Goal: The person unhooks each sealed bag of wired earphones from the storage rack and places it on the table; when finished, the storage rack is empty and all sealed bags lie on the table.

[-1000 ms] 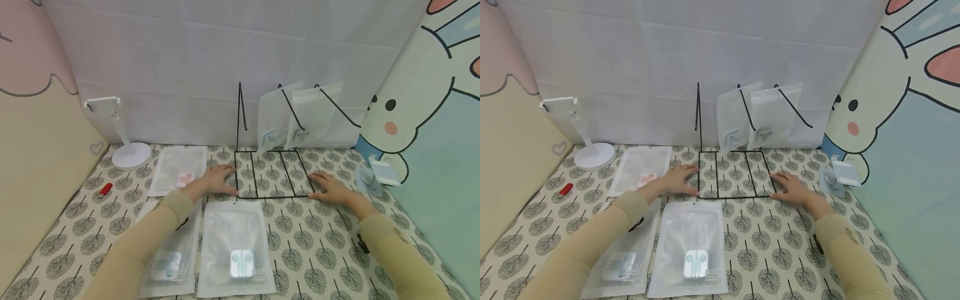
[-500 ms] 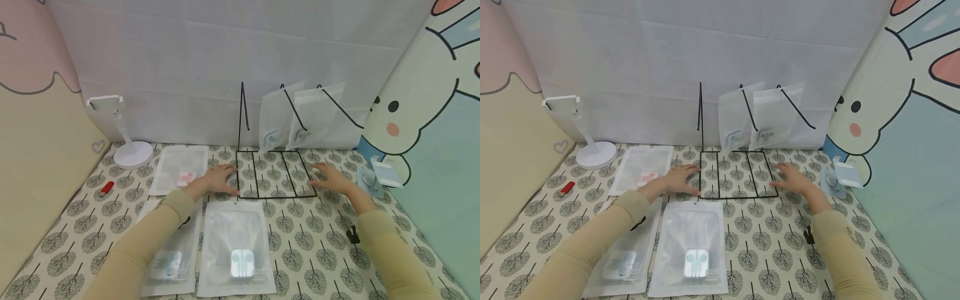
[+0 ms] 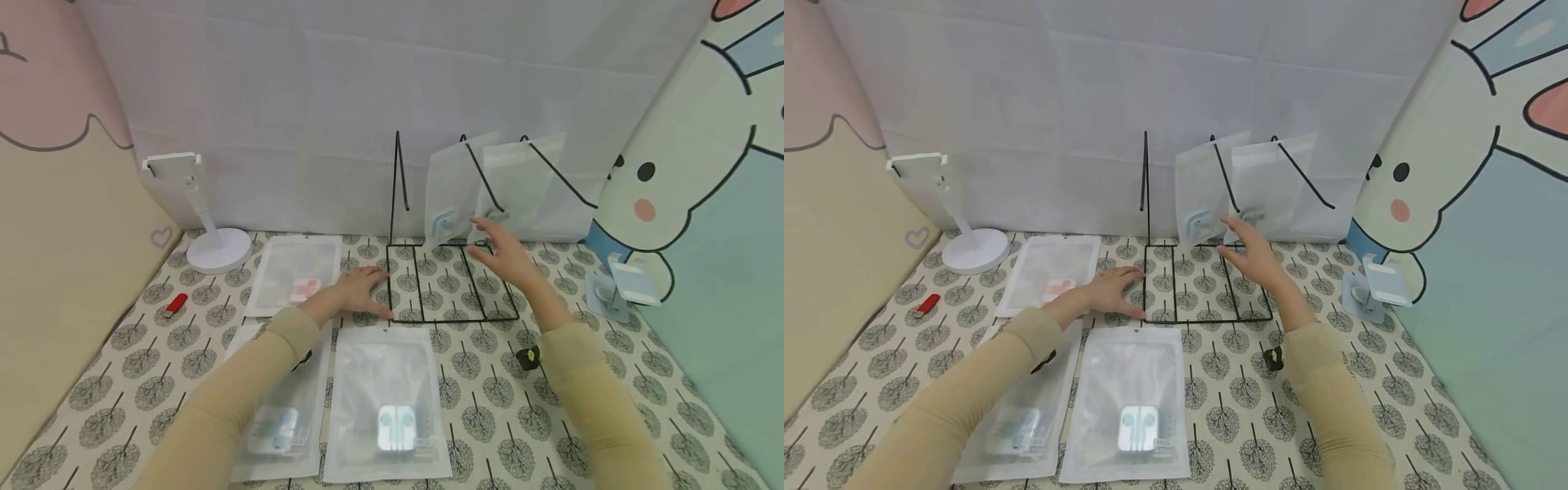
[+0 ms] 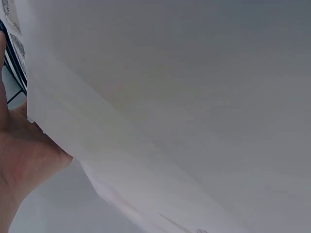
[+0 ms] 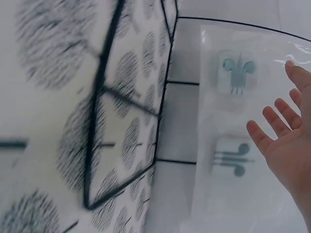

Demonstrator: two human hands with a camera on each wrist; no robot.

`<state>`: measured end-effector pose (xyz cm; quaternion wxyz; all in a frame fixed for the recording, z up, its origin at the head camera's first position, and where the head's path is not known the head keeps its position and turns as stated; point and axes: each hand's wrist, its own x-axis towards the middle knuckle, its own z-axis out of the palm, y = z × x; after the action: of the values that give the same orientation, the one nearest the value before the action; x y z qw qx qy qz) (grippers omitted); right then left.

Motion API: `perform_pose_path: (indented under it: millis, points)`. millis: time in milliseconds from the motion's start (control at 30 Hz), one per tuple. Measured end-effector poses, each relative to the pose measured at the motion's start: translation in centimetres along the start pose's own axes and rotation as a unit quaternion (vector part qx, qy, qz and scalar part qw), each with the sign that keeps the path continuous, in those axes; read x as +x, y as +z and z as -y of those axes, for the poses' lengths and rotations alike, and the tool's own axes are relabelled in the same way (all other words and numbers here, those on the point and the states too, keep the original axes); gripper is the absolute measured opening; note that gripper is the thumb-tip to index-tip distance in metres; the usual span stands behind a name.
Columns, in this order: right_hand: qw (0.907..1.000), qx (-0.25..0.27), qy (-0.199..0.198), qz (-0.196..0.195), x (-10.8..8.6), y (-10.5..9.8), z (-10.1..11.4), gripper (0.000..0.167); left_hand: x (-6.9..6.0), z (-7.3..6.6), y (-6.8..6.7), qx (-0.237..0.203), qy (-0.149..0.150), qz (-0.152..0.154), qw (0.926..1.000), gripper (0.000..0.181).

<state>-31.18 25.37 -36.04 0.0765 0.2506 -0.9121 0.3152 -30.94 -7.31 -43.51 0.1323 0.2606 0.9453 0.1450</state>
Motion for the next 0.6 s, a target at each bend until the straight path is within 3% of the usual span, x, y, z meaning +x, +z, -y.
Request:
perform_pose_path:
  millis: [133, 233, 433, 600]
  points:
    - [0.9963, 0.086, 0.006, -0.009, 1.6, 0.0, 0.8, 0.068, 0.1, -0.2, 0.0, 0.005, 0.006, 0.002, 1.0, 0.104]
    - [0.9924, 0.121, 0.02, -0.006, 2.7, -0.3, 0.8, 0.072, 0.3, -0.3, 0.0, 0.012, 0.004, 0.003, 0.9999, 0.104]
    - [0.9925, 0.097, 0.073, -0.014, 4.2, -0.9, 1.0, 0.073, 0.3, -0.2, -0.2, 0.014, -0.001, 0.003, 0.9999, 0.104]
    - [0.9901, 0.104, 0.089, -0.031, 5.5, -1.4, 0.9, 0.073, 0.0, -0.2, -0.4, 0.011, -0.003, 0.006, 0.9999, 0.104]
